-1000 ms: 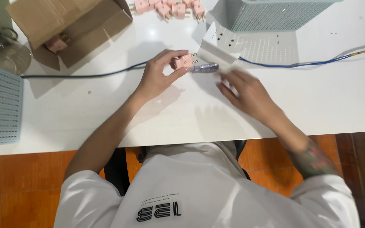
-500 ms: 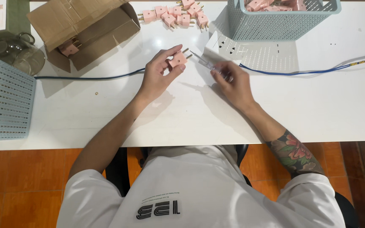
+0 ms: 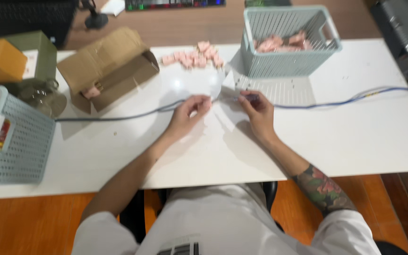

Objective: The person assembles an electrical plug by using a screwdriver to open the housing, inserting wires, and tightening the internal screws.

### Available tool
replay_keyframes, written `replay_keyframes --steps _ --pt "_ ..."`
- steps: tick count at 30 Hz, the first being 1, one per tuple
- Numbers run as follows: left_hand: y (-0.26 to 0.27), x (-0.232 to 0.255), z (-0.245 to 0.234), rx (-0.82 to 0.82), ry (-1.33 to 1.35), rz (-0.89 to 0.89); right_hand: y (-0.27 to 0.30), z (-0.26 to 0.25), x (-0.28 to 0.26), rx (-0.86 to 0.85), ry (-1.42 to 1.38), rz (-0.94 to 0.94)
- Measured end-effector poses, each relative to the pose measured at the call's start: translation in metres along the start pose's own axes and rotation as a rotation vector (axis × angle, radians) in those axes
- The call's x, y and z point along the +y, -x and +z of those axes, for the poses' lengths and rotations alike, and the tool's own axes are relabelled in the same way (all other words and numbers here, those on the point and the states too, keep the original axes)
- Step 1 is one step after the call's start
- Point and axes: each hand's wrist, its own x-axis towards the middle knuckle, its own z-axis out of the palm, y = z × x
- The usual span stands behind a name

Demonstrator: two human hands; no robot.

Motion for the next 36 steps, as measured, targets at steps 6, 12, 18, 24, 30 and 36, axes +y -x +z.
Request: replay_keyframes --steps 6,12,18,24,30,36 --pt "0.018 0.032 -0.002 -0.299 -0.457 0.049 0.008 0.003 -0.031 0.018 0.005 -0.133" --pt "0.012 -0.001 -0.005 -0.266 -0.706 0.403 -0.002 -0.002 -0.001 -0.081 -0.04 -0.433" --pt "0.011 0.017 -0.008 -0.304 -0.836 0.299 -0.018 0.023 -0.066 -0.317 -0.064 -0.526" --pt "0.008 -0.001 -0.012 -0.332 -0.84 0.338 0.003 0.047 -0.027 -0.377 -0.215 -0.436" --pt "0.013 0.006 -0.01 -0.256 -0.886 0.39 0.014 0.036 -0.026 -0.373 -0.092 -0.477" --pt "0.014 0.008 -0.008 -0.229 -0.873 0.426 0.016 0.034 -0.021 -0.349 -0.15 -0.406"
